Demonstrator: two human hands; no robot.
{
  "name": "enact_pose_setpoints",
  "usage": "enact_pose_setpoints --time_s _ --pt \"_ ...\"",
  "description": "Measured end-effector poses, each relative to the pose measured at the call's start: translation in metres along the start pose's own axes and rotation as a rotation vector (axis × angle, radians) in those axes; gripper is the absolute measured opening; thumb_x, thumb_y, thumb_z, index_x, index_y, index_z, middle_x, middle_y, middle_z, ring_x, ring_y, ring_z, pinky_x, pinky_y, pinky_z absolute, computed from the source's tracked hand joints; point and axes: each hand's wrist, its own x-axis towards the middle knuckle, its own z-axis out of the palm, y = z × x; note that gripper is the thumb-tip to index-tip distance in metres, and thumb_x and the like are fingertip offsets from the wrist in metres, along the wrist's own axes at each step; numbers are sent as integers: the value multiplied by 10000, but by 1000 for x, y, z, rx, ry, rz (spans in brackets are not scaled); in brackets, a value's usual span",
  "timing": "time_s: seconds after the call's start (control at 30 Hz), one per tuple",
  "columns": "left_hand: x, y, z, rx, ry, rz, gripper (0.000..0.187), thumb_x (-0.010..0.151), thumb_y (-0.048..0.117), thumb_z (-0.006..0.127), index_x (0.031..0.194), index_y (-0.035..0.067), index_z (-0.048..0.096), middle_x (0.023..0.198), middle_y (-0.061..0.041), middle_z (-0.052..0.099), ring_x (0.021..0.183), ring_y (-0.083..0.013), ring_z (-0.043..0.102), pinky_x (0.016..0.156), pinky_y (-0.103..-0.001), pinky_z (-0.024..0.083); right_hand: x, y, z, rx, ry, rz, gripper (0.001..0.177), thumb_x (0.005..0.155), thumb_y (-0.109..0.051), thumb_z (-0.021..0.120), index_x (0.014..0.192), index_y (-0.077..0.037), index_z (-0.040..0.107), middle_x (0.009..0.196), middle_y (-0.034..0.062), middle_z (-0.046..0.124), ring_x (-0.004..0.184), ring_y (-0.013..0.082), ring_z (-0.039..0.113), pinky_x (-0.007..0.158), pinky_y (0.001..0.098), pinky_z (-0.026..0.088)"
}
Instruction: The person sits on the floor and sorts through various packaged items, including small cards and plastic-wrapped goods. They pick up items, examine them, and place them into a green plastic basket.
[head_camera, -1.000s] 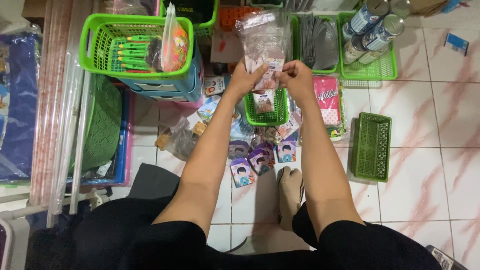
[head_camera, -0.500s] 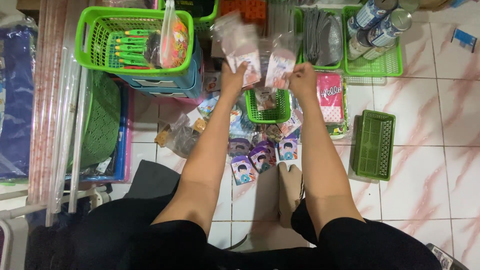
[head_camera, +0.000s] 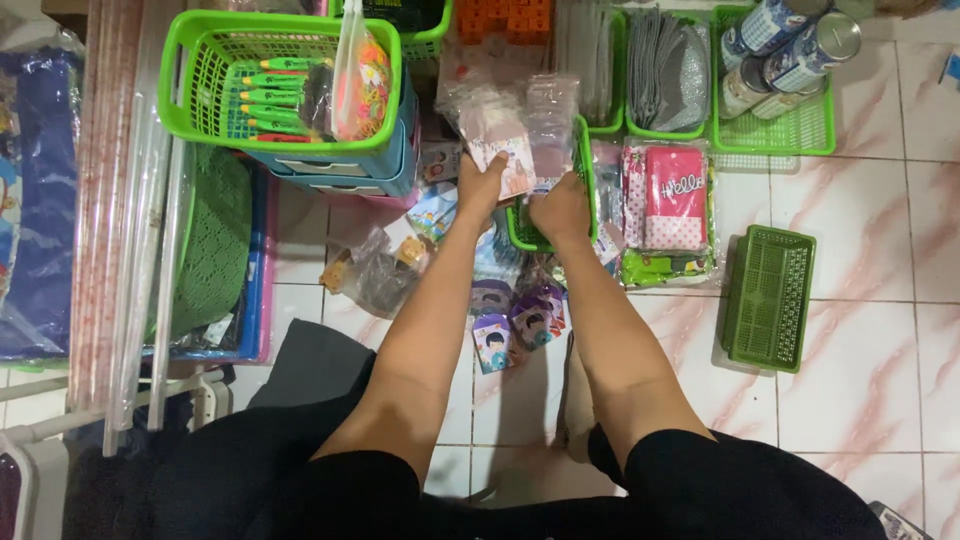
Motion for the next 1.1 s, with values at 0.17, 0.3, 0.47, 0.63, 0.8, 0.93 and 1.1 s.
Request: enact_pose_setpoints --time_s 0.17,0.3,0.47,0.63,0.8,0.93,1.1 --pt "13 -12 0 -21 41 43 405 905 191 738 1230 -2 591 1160 -148 730 1027 -247 693 907 -375 536 -11 -35 -28 25 -189 192 875 763 -362 890 1314 46 346 1290 321 557 1164 474 587 995 496 493" --pt "16 -17 -1 -78 33 61 409 904 179 725 1237 -16 591 1170 -153 725 1038 -254 689 908 -381 536 -5 -29 -10 1 -157 210 1025 722 -339 942 1416 34 285 1324 305 562 1208 473 574 998 526 497" --pt "15 -14 -1 -38 50 3 423 905 189 733 1238 -10 564 1181 -151 715 1046 -252 684 919 -379 528 -1 -34 -12 33 -78 152 1112 706 -301 950 1473 34 218 1362 300 522 1224 467 550 994 530 493" --pt "10 -8 -1 -20 53 26 418 904 186 739 1227 -15 565 1183 -156 710 1055 -261 672 930 -386 518 7 -31 -4 2 -123 160 1188 743 -311 921 1529 68 116 1344 317 515 1215 467 548 985 533 499" --pt "7 -6 -3 54 39 16 436 902 204 744 1232 -21 570 1182 -162 716 1067 -264 681 949 -380 513 18 -21 9 33 33 132 1015 807 -206 822 1524 46 150 1337 298 538 1211 471 551 977 547 483" --pt "4 1 -2 99 25 43 492 893 197 750 1285 -17 544 1230 -157 686 1116 -265 656 980 -374 485 36 -5 35 -14 57 134 864 896 -100 690 1557 50 154 1340 302 549 1182 467 578 982 537 495" --pt "5 11 2 126 0 53 502 899 212 731 1333 14 573 1256 -158 708 1140 -283 674 989 -375 492 37 -17 16 21 19 135 767 907 -62 613 1534 35 181 1318 302 550 1182 467 570 971 547 489"
